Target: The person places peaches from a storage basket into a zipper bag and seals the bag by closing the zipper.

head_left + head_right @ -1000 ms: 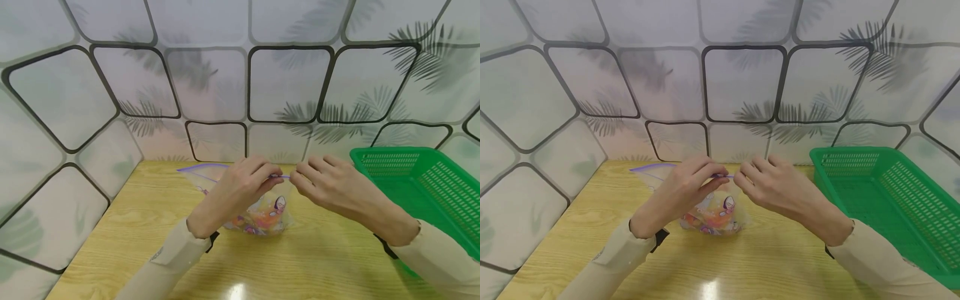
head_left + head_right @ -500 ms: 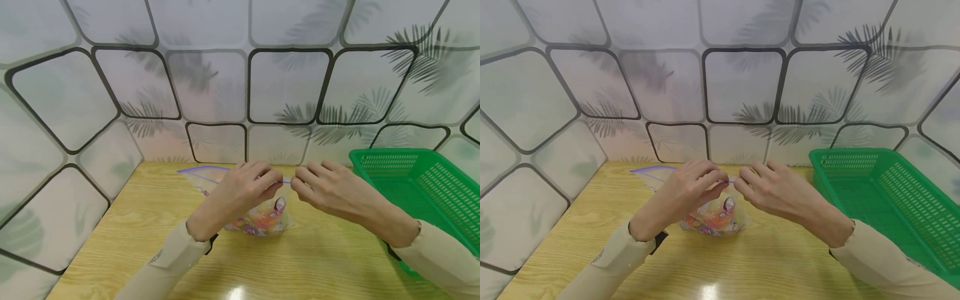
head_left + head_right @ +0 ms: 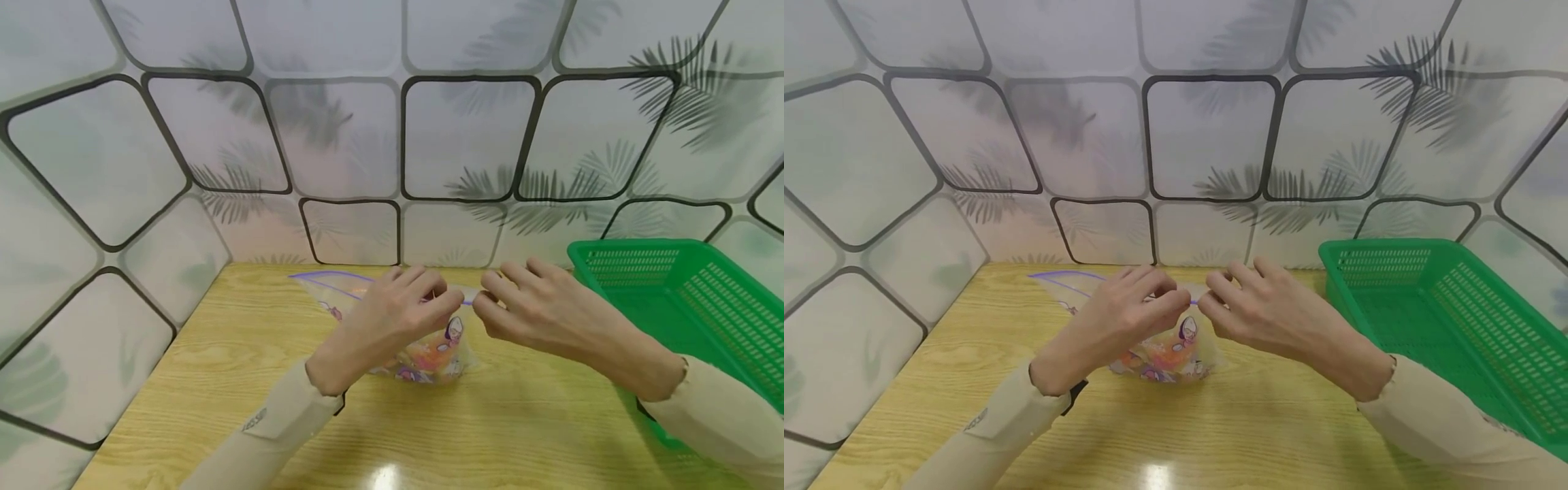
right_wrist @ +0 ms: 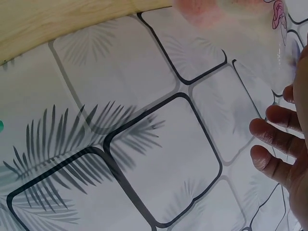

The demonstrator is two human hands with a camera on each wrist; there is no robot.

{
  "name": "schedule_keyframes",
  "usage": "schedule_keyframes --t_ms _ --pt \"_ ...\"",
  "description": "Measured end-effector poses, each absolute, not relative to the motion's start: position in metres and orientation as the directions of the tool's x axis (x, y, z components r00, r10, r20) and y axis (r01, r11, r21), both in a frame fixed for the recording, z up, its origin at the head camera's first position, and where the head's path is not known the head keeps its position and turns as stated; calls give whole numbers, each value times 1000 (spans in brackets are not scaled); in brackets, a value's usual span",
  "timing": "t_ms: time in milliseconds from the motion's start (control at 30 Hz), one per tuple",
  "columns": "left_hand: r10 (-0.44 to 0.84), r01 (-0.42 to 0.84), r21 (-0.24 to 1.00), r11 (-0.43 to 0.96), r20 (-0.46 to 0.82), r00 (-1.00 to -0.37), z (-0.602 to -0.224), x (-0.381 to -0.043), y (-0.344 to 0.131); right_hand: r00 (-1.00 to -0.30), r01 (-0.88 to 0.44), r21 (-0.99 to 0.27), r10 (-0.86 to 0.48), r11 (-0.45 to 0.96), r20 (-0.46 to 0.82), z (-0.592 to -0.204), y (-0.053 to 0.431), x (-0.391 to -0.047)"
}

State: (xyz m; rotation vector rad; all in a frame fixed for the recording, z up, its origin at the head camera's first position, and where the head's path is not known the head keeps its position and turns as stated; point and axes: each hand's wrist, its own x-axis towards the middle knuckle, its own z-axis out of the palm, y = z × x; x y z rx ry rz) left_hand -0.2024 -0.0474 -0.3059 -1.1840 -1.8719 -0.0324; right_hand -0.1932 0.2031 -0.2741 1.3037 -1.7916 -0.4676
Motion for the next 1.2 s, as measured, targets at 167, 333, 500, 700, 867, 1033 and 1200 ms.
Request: schedule_keyframes --t_ms 167,333,500,700,867,1033,1200 --pt "717 726 -432 535 686 -120 -307 -204 -50 -84 -553 750 -919 364 385 -275 203 -195" --pt "742 671 -524 524 667 -59 -307 -207 -53 -67 -523 777 -925 351 373 -278 202 -195" --pt "754 638 -571 516 657 -21 -310 -210 -56 -68 -525 773 -922 357 380 -281 202 -194" --pt "752 641 -573 511 659 -11 -313 -210 -59 -70 -532 761 -915 371 398 -283 200 -191" --pt "760 647 -568 508 649 -27 -315 -209 -60 -56 -538 751 -906 381 419 -286 200 -191" --pt "762 649 -562 513 646 -42 -315 -208 -61 -56 -544 745 -903 385 426 -288 201 -191" --pt "755 662 -546 514 654 -46 -316 -208 -62 -66 -562 731 -902 387 427 -288 203 -191"
